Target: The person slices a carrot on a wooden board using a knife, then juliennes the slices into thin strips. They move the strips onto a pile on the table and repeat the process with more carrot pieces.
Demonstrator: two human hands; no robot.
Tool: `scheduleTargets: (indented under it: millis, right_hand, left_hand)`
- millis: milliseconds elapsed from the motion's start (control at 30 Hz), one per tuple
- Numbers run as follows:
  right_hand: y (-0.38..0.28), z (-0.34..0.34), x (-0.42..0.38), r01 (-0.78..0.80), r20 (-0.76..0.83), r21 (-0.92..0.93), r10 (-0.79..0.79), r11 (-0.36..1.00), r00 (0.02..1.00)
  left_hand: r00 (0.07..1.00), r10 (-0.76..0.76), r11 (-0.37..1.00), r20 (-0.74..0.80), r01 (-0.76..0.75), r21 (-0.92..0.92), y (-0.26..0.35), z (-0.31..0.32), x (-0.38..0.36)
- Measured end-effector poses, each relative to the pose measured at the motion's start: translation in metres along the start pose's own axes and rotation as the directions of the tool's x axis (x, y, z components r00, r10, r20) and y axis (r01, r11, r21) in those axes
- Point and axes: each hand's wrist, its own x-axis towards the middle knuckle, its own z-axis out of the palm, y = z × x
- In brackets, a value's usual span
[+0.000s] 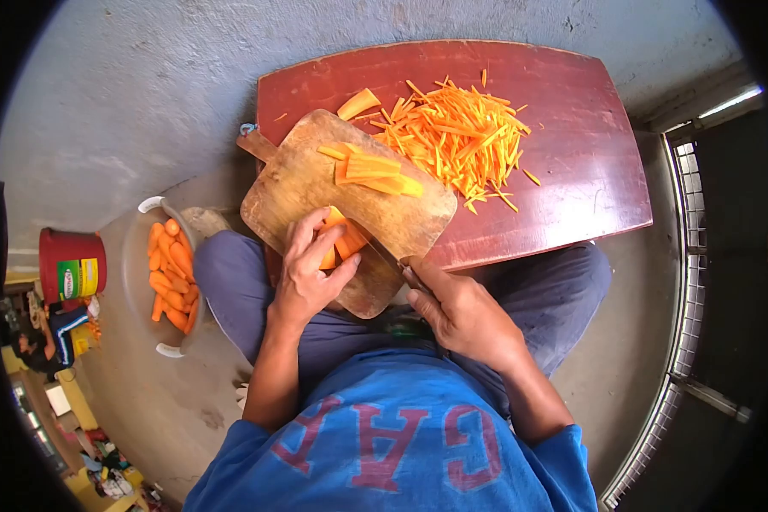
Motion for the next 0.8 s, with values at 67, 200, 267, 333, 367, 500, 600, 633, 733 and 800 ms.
scheduleTargets:
  millis: [67, 200, 267, 333, 367, 500, 600, 633, 733, 800]
  right_hand:
    - [-0.006, 0.006, -0.004, 0.002, -0.029, -0.043, -0.004, 0.999, 1.000]
    - [-0.032, 0.011, 0.006, 0.049, -0.019, -0.221, -0.055, 0.974, 0.998]
    - [-0.034, 0.014, 0.010, 0.067, 0.006, -0.285, -0.069, 0.956, 0.998]
    - [-0.032, 0.017, 0.015, 0.089, 0.026, -0.345, -0.085, 0.934, 0.996]
    - [-0.035, 0.017, 0.015, 0.085, 0.035, -0.372, -0.078, 0.924, 0.996]
    - [-0.050, 0.018, 0.013, 0.050, 0.067, -0.431, -0.024, 0.901, 0.997]
    - [-0.039, 0.021, 0.028, 0.075, 0.068, -0.430, -0.051, 0.900, 0.996]
    - [-0.033, 0.023, 0.035, 0.096, 0.069, -0.425, -0.073, 0.900, 0.995]
    - [-0.032, 0.029, 0.054, 0.156, 0.088, -0.403, -0.132, 0.902, 0.987]
    - [-0.040, 0.023, 0.043, 0.152, 0.077, -0.400, -0.132, 0.904, 0.988]
  left_hand:
    - [0.999, 0.036, 0.999, 0.005, -0.037, 0.037, -0.003, 0.003, -0.002]
    - [0.995, 0.094, 0.993, -0.023, -0.092, 0.078, 0.000, 0.009, -0.003]
    - [0.995, 0.093, 0.993, -0.025, -0.091, 0.073, 0.001, 0.009, -0.003]
    - [0.996, 0.092, 0.993, -0.023, -0.090, 0.074, 0.001, 0.009, -0.003]
    - [0.996, 0.087, 0.993, -0.017, -0.086, 0.078, 0.001, 0.009, -0.004]
    - [0.993, 0.109, 0.986, 0.036, -0.113, 0.120, -0.005, 0.011, -0.010]
    - [0.995, 0.095, 0.992, 0.007, -0.095, 0.080, -0.002, 0.011, -0.006]
    - [0.996, 0.086, 0.995, -0.002, -0.086, 0.058, -0.001, 0.011, -0.006]
    - [0.997, 0.021, 1.000, 0.075, -0.022, 0.009, -0.001, 0.005, -0.007]
    - [0.995, 0.096, 0.995, 0.026, -0.097, 0.036, -0.007, 0.009, -0.007]
